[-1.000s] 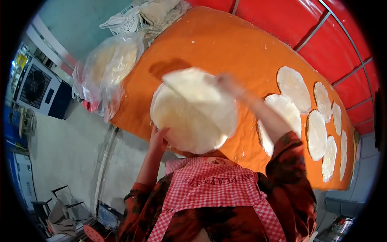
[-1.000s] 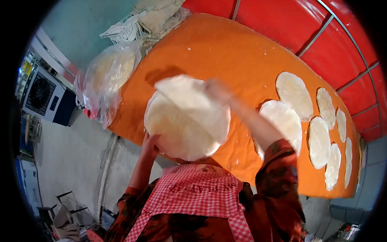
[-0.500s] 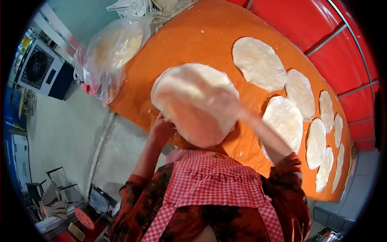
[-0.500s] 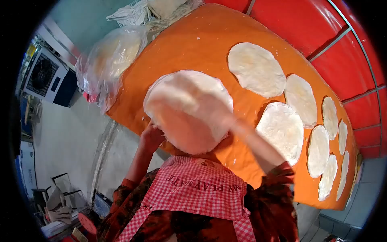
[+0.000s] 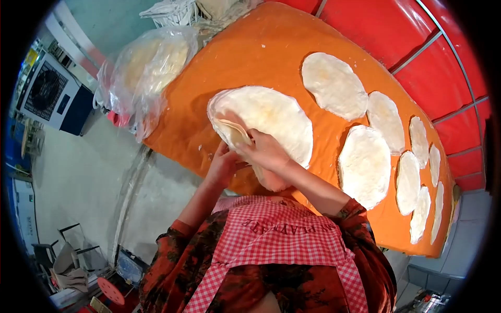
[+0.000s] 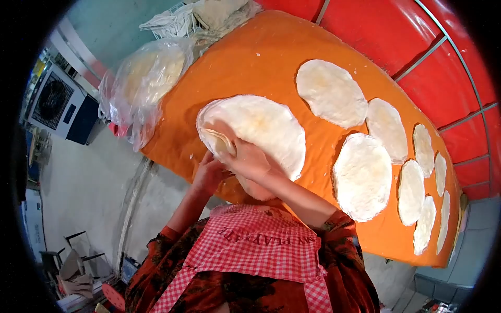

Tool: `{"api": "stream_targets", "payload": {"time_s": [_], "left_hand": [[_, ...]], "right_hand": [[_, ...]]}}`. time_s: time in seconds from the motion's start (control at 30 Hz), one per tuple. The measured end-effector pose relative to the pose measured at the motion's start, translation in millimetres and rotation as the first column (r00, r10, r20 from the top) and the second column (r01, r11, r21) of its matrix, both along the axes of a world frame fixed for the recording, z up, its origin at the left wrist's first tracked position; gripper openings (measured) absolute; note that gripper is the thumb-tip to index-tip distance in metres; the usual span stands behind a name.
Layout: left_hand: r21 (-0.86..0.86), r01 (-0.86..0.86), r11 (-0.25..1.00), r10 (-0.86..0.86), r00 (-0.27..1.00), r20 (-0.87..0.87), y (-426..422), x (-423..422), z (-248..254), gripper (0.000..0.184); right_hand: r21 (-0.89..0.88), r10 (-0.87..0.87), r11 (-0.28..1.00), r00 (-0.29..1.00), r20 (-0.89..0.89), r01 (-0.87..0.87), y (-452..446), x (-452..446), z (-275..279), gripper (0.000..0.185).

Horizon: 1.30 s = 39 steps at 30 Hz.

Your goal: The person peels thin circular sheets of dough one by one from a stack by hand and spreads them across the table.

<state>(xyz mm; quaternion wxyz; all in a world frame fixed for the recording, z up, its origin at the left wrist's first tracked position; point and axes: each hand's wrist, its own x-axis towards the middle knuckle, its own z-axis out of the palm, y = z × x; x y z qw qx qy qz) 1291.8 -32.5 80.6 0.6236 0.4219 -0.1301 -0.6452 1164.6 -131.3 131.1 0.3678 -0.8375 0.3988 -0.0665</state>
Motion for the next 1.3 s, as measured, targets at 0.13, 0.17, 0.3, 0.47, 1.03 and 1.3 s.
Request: {"api": "stream_targets", "payload": {"time_s": [0.13,0.17,0.3,0.47,1.03,1.3], "left_hand": [[0.012,0.018,1.0,-0.018,0.999,-0.027,-1,5,0,0.061],[0.022,-0.027,0.999,0.028,0.999,-0.04,-1,5,3,0.059],[0.048,-0.115,0.992,0.109,0.987,0.113,3,15,-50,0.047],[0.029,-0.284,0.958,0.27,0.932,0.241,23,76,-76,0.025],[-0.178,-0.347,0.921,0.231,0.853,-0.469,183,174,-130,0.053],[-0.105,-0.203,0.974,0.218,0.961,0.168,131,147,-80,0.05]], "right_hand": [[0.015,-0.056,0.998,0.991,0.123,0.055,-15,-1,-24,0.037],[0.018,-0.065,0.998,0.99,0.128,0.063,-16,-1,-22,0.035],[-0.031,-0.011,0.999,0.983,0.181,0.017,-22,8,-51,0.029],[-0.066,-0.054,0.995,0.977,0.204,0.069,-48,16,3,0.021],[-0.291,-0.54,0.686,0.735,0.41,0.666,-126,-257,-73,0.019],[-0.035,0.389,0.91,0.824,0.412,-0.412,67,60,-50,0.057]]}}
